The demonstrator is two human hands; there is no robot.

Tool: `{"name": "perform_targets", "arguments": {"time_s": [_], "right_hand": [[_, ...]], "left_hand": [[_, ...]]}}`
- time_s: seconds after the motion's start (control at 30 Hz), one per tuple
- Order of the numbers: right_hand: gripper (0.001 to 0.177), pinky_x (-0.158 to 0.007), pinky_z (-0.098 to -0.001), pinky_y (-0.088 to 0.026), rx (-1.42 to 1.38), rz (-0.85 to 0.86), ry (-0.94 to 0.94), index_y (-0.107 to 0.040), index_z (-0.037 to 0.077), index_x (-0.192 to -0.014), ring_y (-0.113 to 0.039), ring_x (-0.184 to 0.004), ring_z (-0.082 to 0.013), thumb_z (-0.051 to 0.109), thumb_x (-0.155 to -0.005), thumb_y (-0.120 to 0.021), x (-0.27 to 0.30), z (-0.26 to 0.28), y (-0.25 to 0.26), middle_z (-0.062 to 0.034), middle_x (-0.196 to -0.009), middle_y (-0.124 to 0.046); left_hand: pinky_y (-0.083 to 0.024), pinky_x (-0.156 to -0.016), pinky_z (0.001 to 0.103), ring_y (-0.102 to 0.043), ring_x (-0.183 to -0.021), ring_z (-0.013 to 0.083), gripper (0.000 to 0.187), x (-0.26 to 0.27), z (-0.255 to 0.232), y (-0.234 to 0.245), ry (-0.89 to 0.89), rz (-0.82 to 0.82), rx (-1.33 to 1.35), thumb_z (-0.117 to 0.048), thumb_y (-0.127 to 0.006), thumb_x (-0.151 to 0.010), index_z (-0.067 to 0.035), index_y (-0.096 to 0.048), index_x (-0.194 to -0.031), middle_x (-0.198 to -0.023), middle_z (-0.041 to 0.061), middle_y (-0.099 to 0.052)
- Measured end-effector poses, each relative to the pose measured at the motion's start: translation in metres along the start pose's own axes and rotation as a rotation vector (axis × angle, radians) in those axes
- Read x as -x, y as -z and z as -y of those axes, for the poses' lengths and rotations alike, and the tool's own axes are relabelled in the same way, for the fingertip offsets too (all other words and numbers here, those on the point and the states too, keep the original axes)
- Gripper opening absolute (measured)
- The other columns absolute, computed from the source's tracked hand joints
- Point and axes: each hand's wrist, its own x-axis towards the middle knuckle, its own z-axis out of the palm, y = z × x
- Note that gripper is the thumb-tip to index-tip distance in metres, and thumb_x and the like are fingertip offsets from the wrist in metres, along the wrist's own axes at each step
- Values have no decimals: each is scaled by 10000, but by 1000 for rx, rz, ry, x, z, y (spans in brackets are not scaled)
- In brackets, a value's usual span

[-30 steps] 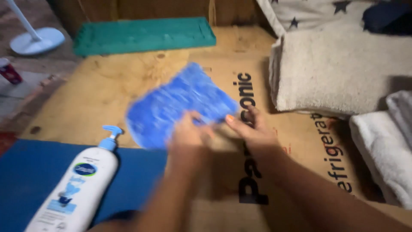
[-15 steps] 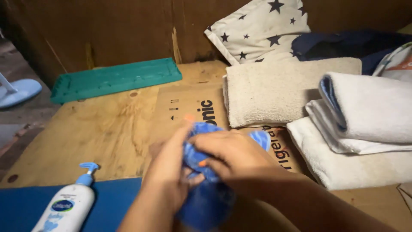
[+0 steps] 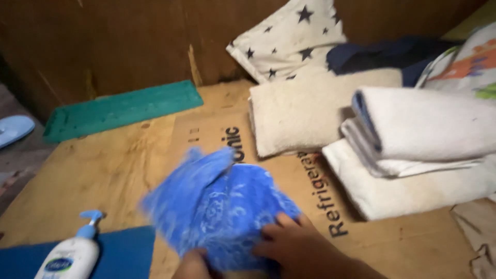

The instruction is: The person folds multiple white and blue towels on a cardboard surface. They smooth and align each towel before folding it into a compact shape and stacking it with others.

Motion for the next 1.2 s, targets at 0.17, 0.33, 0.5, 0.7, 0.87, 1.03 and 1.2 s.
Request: {"name": "perform_targets", "arguments": {"time_s": [0.17,0.33,0.5,0.7,0.87,1.03,1.2], "right_hand": [[845,-946,-558,-440,-140,-235,-182,-570,171,-1396,-466,-1209,-383,531,-704,-893,22,-5,-69,-112,-1360,-502],[961,-981,-527,-464,-162,-244,-671,-519,157,-1479,-501,-1207,-490,194,-549,-761,7,3,-66,-243,-1440,-412],[603,-992,-505,-468,0,-254,-663,-651,196,-1279,-556,-1173,-424,-16,-716,-695,-40,-31,11,-182,-1224,-581],[461,-981,-504,-458,163,-385,-590,-687,163,-1165,-517,-1177,-395,75,-722,-776,-46,-24,67,-152,-1218,-582],[538,-1041,-420,-476,-174,327,-804,-731,185,-1090,-553,-1212,-349,455,-706,-992,-31,-11,13,-129,-1294,-559],[579,-1015,-427,-487,-211,-183,-606,-615,97,-1179,-590,-1185,-365,290,-716,-903,-59,-56,-17,-185,-1225,-610],[1189,-1022,-406,-437,-561,-221,-449,-321,56,-1443,-562,-1215,-352,248,-484,-996,-85,-80,-19,-198,-1283,-589]], "left_hand": [[-501,-1023,517,-649,-1174,455,1025,-17,3,65,-270,-523,-608,-215,-950,-699,44,-319,-1463,-1277,323,-639],[-476,-983,433,-599,-1152,351,1141,-47,-57,59,-535,-468,-692,-107,-988,-572,-98,-313,-1493,-1309,220,-589],[-297,-853,760,-520,-771,355,804,-56,-89,37,-129,-122,-558,-63,-910,-758,-244,-537,-1447,-1160,245,-711],[-526,-710,340,-612,-844,118,592,-50,-110,41,-288,112,-122,-158,-807,-763,-315,-583,-1288,-1013,-21,-638],[-486,-950,465,-558,-1102,373,512,-40,-77,79,-526,-486,-1248,-150,-890,-699,-221,-708,-1172,-1215,198,-584],[-437,-985,523,-491,-1214,396,555,-20,-52,29,-914,-205,-1469,-133,-814,-623,-248,-728,-1159,-1299,146,-548],[-430,-1091,465,-508,-1297,279,508,-1,-41,-32,-1045,361,-1459,-80,-698,-716,-221,-672,-1204,-1285,25,-623]]}}
